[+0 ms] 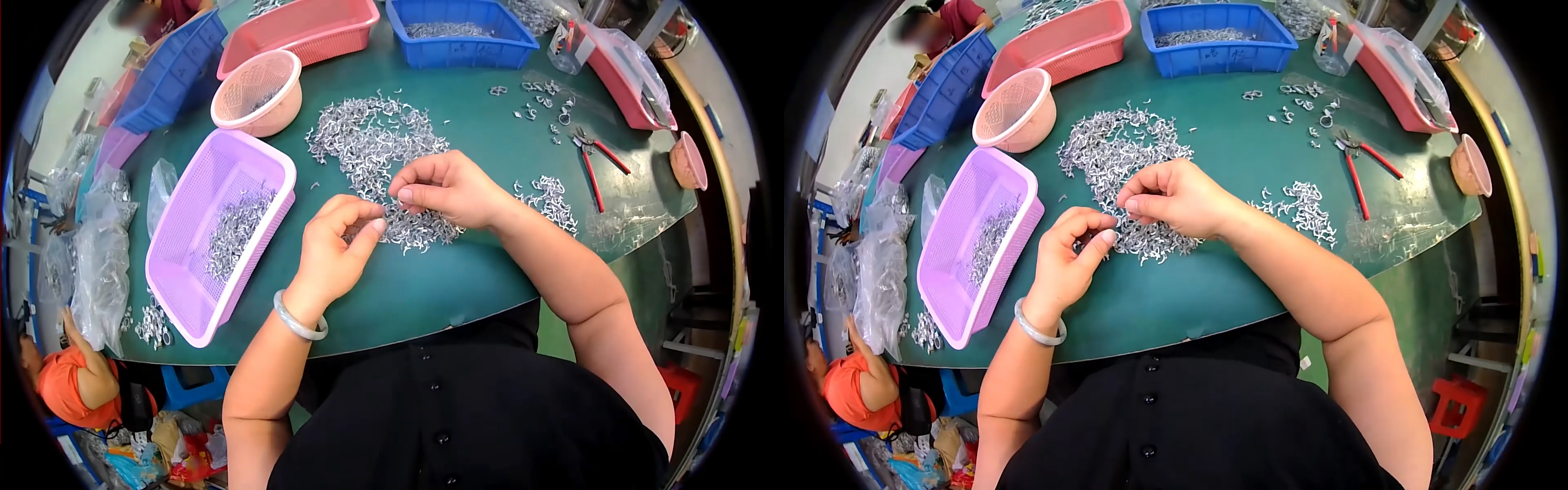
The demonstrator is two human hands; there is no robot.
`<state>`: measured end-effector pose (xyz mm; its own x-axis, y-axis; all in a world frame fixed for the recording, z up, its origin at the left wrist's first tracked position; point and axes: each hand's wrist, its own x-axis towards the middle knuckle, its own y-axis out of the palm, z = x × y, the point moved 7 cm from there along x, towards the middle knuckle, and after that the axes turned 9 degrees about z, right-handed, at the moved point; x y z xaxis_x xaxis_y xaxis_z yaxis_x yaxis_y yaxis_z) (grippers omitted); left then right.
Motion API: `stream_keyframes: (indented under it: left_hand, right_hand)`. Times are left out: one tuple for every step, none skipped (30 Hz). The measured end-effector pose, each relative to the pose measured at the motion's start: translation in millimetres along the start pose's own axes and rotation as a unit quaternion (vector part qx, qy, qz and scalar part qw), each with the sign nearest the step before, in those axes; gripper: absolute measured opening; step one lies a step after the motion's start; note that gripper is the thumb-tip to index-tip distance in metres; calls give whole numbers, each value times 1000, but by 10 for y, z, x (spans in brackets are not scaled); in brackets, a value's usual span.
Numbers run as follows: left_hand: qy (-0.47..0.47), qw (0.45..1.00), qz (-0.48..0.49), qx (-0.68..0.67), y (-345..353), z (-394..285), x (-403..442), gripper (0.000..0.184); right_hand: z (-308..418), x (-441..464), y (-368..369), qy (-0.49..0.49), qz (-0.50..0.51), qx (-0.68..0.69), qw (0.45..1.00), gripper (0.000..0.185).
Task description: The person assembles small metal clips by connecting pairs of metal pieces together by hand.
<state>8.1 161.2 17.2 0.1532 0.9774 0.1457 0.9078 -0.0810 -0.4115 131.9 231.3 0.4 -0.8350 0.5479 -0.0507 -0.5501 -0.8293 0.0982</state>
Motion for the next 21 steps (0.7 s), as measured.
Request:
stream_keyframes:
  left_hand:
    - [-20,999,4,-42,26,25,21,13]
    - [-40,996,8,-83,52,52,46,13]
    - [-60,990,11,-125,84,77,61,13]
    - [-56,994,-5,-99,87,52,75,13]
    - [-51,996,-22,-73,96,25,88,13]
    - [-46,997,-39,-47,100,-3,97,14]
    - [-8,998,-63,5,79,-89,99,14]
    - [29,995,-78,56,66,-148,89,14]
    - [65,988,-93,107,59,-196,67,14]
    - [100,977,-107,158,61,-242,41,14]
    - [107,977,-114,146,65,-235,29,14]
    - [104,980,-111,128,68,-206,23,14]
    - [100,983,-108,109,66,-178,17,14]
    - [97,986,-105,91,59,-156,14,13]
    - [97,987,-101,78,56,-146,14,13]
    - [97,988,-97,64,53,-137,12,14]
    - [96,990,-93,51,49,-128,10,14]
    - [100,990,-85,50,53,-131,10,13]
    - [103,991,-77,49,54,-138,9,12]
    - [107,991,-68,47,55,-143,7,10]
    - [106,992,-63,39,50,-139,6,9]
  right_hand:
    - [-8,-2,-3,-7,-6,14,1000,12]
    - [-13,-5,-1,-13,-12,27,999,12]
    - [4,-10,17,-33,-16,43,998,11]
    - [23,-16,30,-48,-24,37,998,12]
    - [43,-24,41,-63,-31,30,997,12]
    - [60,-33,47,-79,-39,24,996,12]
    - [32,-30,59,-76,-35,39,996,13]
    - [34,-34,75,-77,-32,39,996,13]
    - [35,-36,92,-78,-29,39,996,13]
    - [35,-35,101,-79,-26,40,996,13]
    - [13,-33,99,-70,-24,33,997,12]
    - [17,-36,103,-75,-26,15,997,13]
    - [20,-37,111,-79,-28,-3,996,13]
    - [25,-39,121,-84,-30,-21,996,13]
    - [48,-49,133,-87,-35,-46,994,13]
    - [88,-66,151,-90,-40,-71,993,13]
    - [118,-78,165,-93,-46,-96,990,14]
    - [148,-86,176,-106,-48,-122,986,13]
    - [176,-93,187,-119,-49,-149,980,13]
    - [201,-98,200,-132,-51,-175,974,13]
    - [209,-101,206,-140,-56,-188,970,13]
